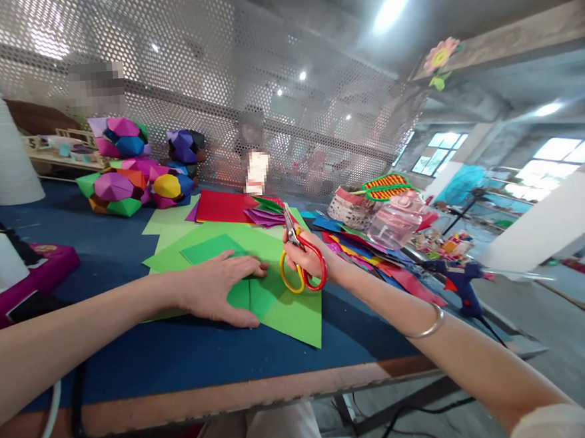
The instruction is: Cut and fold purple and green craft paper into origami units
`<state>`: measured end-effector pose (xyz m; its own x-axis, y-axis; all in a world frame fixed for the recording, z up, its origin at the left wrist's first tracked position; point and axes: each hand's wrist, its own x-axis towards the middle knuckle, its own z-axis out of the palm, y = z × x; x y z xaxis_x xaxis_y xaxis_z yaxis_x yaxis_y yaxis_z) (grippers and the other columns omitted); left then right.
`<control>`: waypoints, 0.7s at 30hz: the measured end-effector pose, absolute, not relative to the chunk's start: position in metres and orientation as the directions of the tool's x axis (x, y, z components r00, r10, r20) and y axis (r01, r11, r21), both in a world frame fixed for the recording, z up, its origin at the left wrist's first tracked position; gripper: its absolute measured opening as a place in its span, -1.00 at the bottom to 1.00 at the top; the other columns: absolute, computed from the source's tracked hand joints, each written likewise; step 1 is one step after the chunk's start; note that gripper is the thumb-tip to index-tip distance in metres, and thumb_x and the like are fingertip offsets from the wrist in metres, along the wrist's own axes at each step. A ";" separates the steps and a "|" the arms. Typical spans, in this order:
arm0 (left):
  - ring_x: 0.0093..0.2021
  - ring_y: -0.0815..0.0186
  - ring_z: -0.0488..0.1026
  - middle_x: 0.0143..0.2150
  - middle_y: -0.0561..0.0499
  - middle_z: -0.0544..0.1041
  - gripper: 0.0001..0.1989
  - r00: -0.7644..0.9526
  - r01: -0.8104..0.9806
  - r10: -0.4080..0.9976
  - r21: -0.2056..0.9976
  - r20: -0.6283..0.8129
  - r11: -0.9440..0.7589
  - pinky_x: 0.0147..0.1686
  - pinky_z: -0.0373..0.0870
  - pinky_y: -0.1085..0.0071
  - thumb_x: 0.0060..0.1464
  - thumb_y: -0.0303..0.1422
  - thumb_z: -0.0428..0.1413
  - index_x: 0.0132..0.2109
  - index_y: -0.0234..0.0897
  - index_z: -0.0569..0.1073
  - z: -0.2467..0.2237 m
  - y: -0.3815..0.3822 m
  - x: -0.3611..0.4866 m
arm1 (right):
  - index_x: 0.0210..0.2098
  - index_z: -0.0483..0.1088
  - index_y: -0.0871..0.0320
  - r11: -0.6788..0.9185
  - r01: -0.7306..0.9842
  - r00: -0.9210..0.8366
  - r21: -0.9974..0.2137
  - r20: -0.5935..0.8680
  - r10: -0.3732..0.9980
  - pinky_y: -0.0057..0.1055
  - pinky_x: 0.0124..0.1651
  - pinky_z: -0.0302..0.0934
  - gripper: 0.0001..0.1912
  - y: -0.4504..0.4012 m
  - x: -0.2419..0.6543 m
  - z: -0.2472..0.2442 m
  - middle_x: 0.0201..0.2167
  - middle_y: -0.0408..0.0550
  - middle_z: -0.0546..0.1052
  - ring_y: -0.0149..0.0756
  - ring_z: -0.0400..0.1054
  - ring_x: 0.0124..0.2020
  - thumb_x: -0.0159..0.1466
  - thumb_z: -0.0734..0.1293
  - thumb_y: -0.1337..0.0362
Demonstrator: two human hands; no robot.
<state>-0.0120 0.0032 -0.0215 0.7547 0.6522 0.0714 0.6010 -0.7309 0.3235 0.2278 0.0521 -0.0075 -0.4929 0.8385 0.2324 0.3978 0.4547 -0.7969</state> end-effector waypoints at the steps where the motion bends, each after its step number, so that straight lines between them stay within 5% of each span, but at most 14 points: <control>1: 0.38 -0.07 0.16 0.37 -0.18 0.28 -0.23 0.754 0.604 0.654 0.324 0.063 -0.728 0.39 -0.19 -0.06 0.05 0.09 0.20 0.28 -0.23 0.27 -0.022 0.003 -0.012 | -0.23 0.14 0.04 0.453 0.401 -0.482 -0.796 0.236 0.843 -0.46 -0.63 0.08 -0.83 0.054 0.230 -0.009 -0.68 -0.35 0.30 -0.38 0.21 -0.68 0.23 0.25 0.24; 14: 0.35 -0.02 0.21 0.34 -0.13 0.32 -0.23 0.774 0.561 0.628 0.366 0.087 -0.743 0.40 -0.23 -0.01 0.06 0.11 0.19 0.29 -0.19 0.25 -0.022 0.004 -0.014 | -0.16 0.16 0.05 0.509 0.343 -0.413 -0.789 0.360 0.837 -0.47 -0.57 0.13 -0.79 0.026 0.228 -0.003 -0.59 -0.30 0.36 -0.42 0.23 -0.64 0.34 0.26 0.12; 21: 0.40 0.10 0.14 0.39 -0.05 0.25 -0.57 0.804 0.518 0.592 0.422 0.058 -0.744 0.40 -0.33 0.01 0.35 -0.21 -0.07 0.30 -0.10 0.20 -0.020 0.010 -0.018 | -0.17 0.13 0.03 0.460 0.224 -0.419 -0.859 0.341 0.841 -0.47 -0.60 0.08 -0.80 0.022 0.222 -0.022 -0.63 -0.31 0.37 -0.41 0.20 -0.67 0.38 0.24 0.09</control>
<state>-0.0176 0.0105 -0.0201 0.8036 0.5924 0.0578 0.5182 -0.7441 0.4217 0.2225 0.0216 -0.0217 -0.4194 0.8412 0.3414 0.2240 0.4603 -0.8590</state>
